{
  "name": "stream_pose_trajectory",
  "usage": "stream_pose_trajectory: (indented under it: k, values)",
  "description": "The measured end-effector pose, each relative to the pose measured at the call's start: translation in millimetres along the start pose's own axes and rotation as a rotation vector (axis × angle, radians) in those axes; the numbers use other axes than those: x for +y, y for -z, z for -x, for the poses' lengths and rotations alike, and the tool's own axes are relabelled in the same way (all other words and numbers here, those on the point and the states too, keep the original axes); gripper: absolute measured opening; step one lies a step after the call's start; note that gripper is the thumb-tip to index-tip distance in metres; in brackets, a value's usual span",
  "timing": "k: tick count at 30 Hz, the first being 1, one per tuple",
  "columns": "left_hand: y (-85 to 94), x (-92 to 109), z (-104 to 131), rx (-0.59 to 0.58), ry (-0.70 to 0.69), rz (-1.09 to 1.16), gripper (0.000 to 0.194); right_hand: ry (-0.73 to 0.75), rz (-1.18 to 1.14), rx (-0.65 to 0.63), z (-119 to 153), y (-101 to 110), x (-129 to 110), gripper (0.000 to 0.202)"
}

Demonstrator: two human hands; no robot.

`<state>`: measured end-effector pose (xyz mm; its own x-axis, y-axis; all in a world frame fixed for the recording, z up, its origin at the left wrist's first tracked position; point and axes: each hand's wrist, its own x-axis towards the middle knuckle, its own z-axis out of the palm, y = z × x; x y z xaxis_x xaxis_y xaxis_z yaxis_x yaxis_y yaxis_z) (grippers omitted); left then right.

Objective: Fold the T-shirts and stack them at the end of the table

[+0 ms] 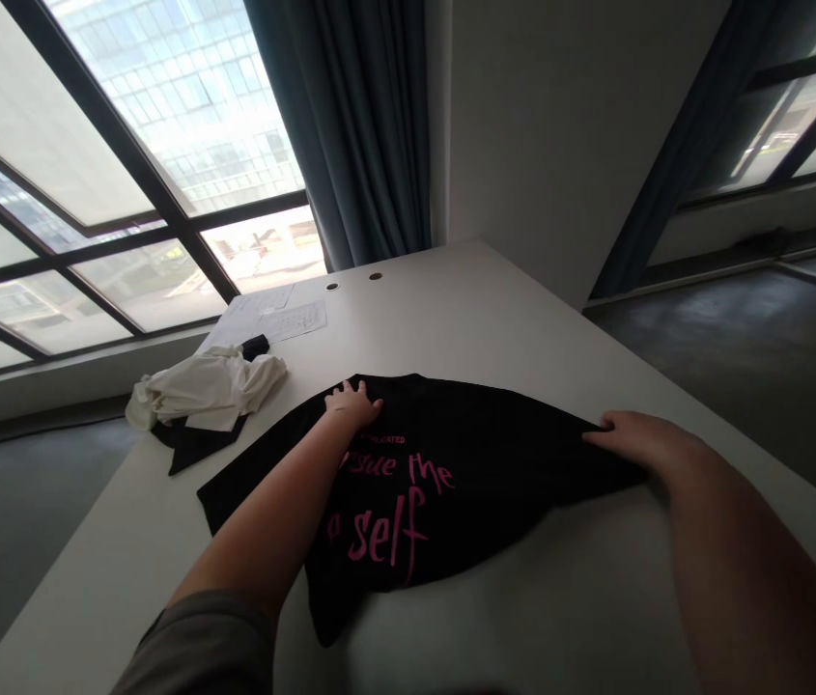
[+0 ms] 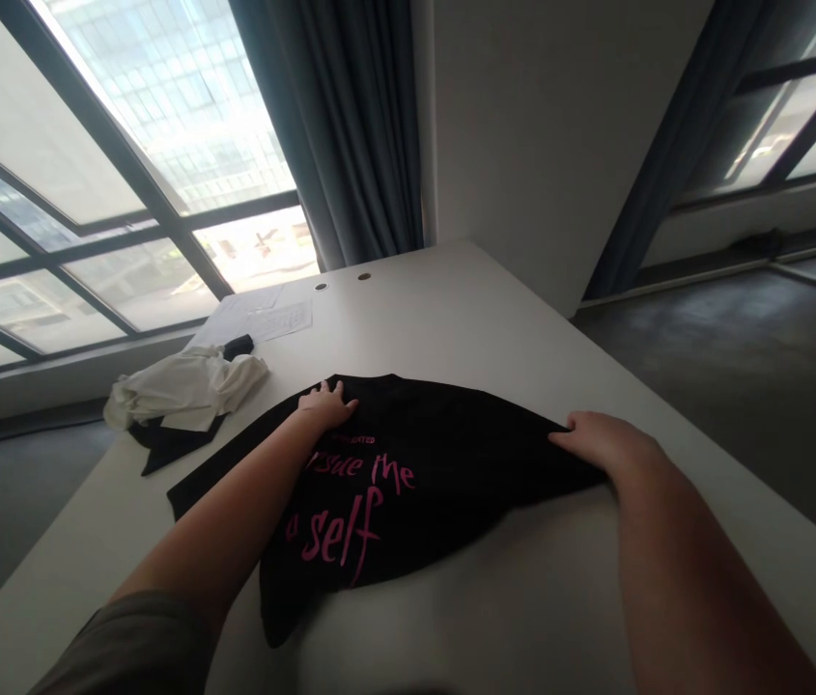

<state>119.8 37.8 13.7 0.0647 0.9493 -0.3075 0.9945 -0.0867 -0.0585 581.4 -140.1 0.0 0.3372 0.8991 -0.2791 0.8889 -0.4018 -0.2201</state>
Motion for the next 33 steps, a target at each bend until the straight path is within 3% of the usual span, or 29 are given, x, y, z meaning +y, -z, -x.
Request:
stream_pose_trajectory:
  k: [3,7,11,14,17,21,23,29,33]
  values:
    - [4.6,0,-21,-0.018,0.043,0.026,0.094,-0.057,-0.041,0.077,6,8,-4,0.02]
    - [6.8,-3,-46,-0.031,0.064,0.078,0.093,-0.159,-0.188,0.371,9,13,-18,0.023]
    - [7.8,-8,-66,-0.034,0.109,0.12,0.097,-0.112,-0.539,0.535,7,8,-30,0.031]
    - [7.7,-12,-75,-0.016,0.144,0.158,0.098,0.031,-0.923,0.426,9,3,-36,0.058]
    - [5.9,-15,-77,0.001,0.153,0.176,0.099,0.148,-1.082,0.221,13,0,-41,0.077]
    - [0.9,-17,-74,0.049,0.159,0.189,0.094,0.253,-0.957,-0.06,16,-2,-42,0.049]
    - [-1.8,-18,-71,0.07,0.164,0.188,0.091,0.247,-0.928,-0.136,17,-3,-42,0.034]
    - [-4.5,-18,-62,0.122,0.155,0.214,0.084,0.061,-1.122,0.007,10,-2,-33,0.033]
    - [-2.8,-16,-58,0.133,0.167,0.223,0.082,-0.085,-0.649,0.065,6,-4,-30,0.022]
